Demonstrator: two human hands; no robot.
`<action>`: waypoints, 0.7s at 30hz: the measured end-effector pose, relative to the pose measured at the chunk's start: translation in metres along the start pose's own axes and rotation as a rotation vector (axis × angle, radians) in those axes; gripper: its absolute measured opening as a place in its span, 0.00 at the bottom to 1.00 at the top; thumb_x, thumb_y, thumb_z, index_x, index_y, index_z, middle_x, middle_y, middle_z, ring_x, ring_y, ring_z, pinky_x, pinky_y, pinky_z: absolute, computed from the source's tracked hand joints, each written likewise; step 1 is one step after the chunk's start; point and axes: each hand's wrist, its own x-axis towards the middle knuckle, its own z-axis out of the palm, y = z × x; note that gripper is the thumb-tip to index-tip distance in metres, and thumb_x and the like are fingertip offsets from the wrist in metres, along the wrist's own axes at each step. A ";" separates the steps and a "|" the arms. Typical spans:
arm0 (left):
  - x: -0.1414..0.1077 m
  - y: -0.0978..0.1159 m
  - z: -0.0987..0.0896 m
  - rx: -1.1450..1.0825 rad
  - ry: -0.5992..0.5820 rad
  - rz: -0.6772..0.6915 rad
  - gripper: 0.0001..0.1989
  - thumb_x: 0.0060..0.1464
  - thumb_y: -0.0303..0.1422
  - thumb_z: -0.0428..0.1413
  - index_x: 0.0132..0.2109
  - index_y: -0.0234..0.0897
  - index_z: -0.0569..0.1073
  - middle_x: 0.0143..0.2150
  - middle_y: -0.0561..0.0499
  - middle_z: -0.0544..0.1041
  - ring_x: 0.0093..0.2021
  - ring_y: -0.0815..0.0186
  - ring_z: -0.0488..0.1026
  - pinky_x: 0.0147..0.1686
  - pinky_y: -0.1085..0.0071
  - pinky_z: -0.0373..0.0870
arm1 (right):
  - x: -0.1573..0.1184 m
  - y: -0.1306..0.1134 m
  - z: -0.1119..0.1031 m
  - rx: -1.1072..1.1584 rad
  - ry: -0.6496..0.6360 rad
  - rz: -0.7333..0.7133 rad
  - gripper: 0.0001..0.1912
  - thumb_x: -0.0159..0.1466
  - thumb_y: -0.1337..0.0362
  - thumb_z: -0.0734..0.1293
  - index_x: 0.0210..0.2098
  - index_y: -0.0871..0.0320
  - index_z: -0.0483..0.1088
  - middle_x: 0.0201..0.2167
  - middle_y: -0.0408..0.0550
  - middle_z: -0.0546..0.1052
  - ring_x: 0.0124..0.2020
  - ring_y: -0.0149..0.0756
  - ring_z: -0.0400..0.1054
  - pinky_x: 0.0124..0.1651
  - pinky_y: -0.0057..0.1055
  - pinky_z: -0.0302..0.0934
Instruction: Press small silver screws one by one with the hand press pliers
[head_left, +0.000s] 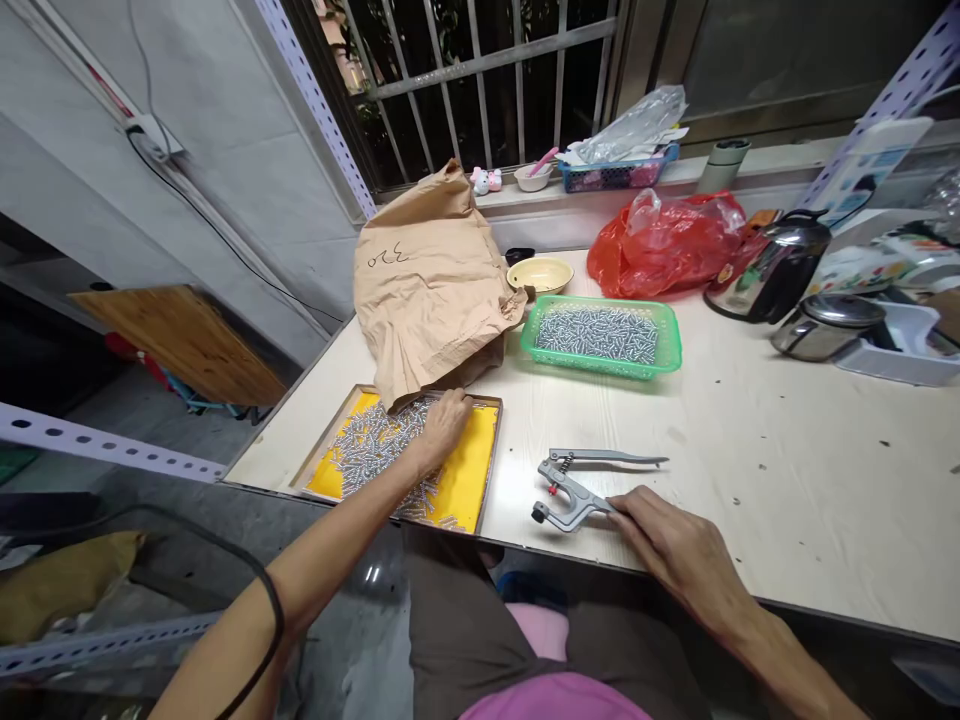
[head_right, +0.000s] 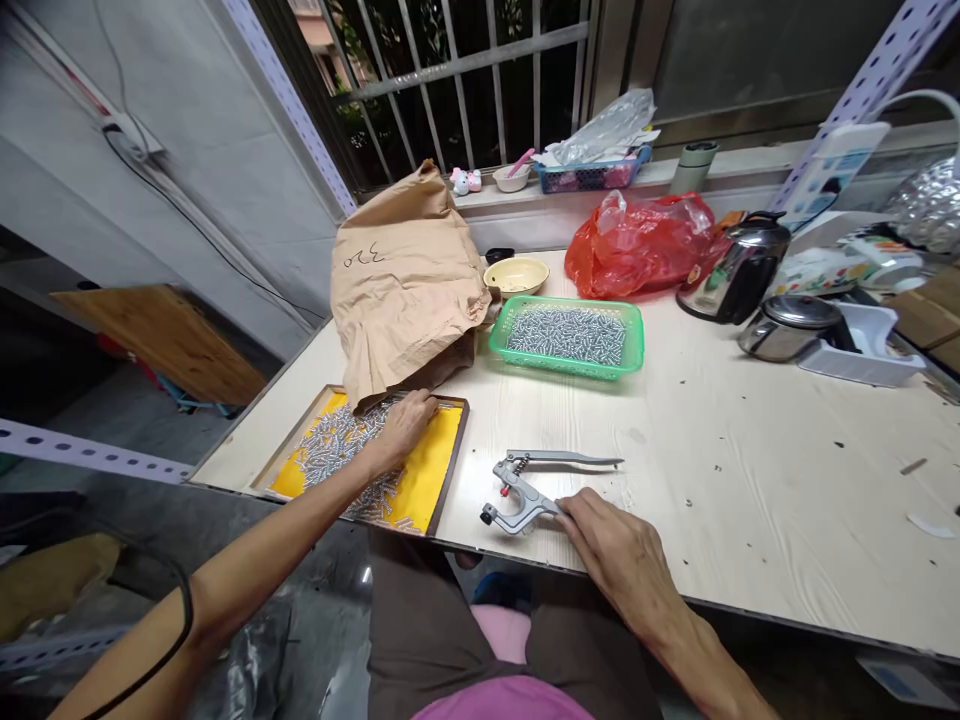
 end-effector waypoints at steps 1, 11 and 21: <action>0.000 -0.001 0.002 0.002 0.000 0.005 0.13 0.59 0.25 0.43 0.43 0.33 0.71 0.44 0.41 0.71 0.46 0.59 0.66 0.43 0.67 0.62 | 0.003 0.001 0.001 -0.023 -0.012 -0.003 0.13 0.69 0.59 0.54 0.41 0.55 0.68 0.35 0.46 0.73 0.31 0.30 0.68 0.33 0.26 0.58; -0.011 0.018 -0.021 -0.558 0.041 -0.103 0.06 0.54 0.28 0.51 0.34 0.33 0.72 0.34 0.46 0.73 0.35 0.65 0.70 0.35 0.70 0.67 | 0.027 0.006 0.017 -0.159 -0.121 -0.012 0.16 0.70 0.61 0.51 0.38 0.57 0.68 0.33 0.46 0.72 0.34 0.31 0.66 0.33 0.27 0.53; -0.056 0.098 -0.024 -1.408 -0.517 -0.358 0.09 0.48 0.34 0.59 0.30 0.31 0.71 0.17 0.58 0.66 0.13 0.78 0.58 0.13 0.80 0.53 | 0.037 0.004 0.010 -0.265 -0.248 0.034 0.10 0.69 0.62 0.56 0.39 0.57 0.68 0.36 0.46 0.71 0.35 0.33 0.65 0.34 0.29 0.50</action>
